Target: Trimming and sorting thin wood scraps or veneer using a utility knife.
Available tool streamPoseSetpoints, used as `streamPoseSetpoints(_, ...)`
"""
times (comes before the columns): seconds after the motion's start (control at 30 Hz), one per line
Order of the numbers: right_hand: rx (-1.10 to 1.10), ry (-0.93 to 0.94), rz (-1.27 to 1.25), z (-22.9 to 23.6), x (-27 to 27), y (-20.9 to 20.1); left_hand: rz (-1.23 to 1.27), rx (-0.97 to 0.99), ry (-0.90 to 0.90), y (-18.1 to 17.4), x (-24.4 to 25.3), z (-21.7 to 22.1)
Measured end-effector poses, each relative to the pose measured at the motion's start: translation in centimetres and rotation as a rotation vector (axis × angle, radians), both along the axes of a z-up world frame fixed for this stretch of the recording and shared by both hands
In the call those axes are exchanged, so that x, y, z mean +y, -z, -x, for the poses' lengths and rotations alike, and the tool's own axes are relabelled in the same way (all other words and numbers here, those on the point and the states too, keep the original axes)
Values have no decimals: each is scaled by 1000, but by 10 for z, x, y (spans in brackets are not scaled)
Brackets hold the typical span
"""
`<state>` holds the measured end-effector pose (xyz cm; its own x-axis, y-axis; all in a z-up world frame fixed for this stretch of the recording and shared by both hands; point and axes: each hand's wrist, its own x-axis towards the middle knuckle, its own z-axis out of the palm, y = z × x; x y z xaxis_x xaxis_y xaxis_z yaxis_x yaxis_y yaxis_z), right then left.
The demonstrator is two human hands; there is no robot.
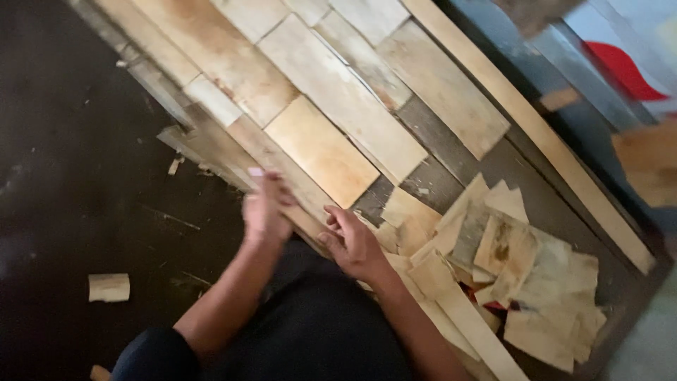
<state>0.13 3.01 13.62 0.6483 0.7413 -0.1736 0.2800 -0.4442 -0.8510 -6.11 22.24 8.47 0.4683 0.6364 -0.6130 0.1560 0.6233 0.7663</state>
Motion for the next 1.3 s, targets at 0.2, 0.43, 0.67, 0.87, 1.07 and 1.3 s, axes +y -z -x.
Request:
streamPoseSetpoints(0.2, 41, -101, 35, -8, 14, 2, 214, 8, -534, 111, 133, 110)
streamPoseSetpoints(0.43, 104, -105, 171, -7, 37, -4, 229, 664, -531, 225, 176, 203)
streamPoseSetpoints(0.67, 137, 34, 239, -4, 47, -3, 376, 964, -214, 271, 202, 177)
streamPoseSetpoints(0.87, 124, 144, 244, -6, 52, -5, -57, 1031, 449, 296, 295, 72)
streamPoseSetpoints(1.07, 174, 315, 239, -2, 39, 4, -238, 535, -346, 294, 309, 10)
streamPoseSetpoints(1.3, 222, 601, 268, 43, -45, 64, -744, 252, -278, 196, 235, -10)
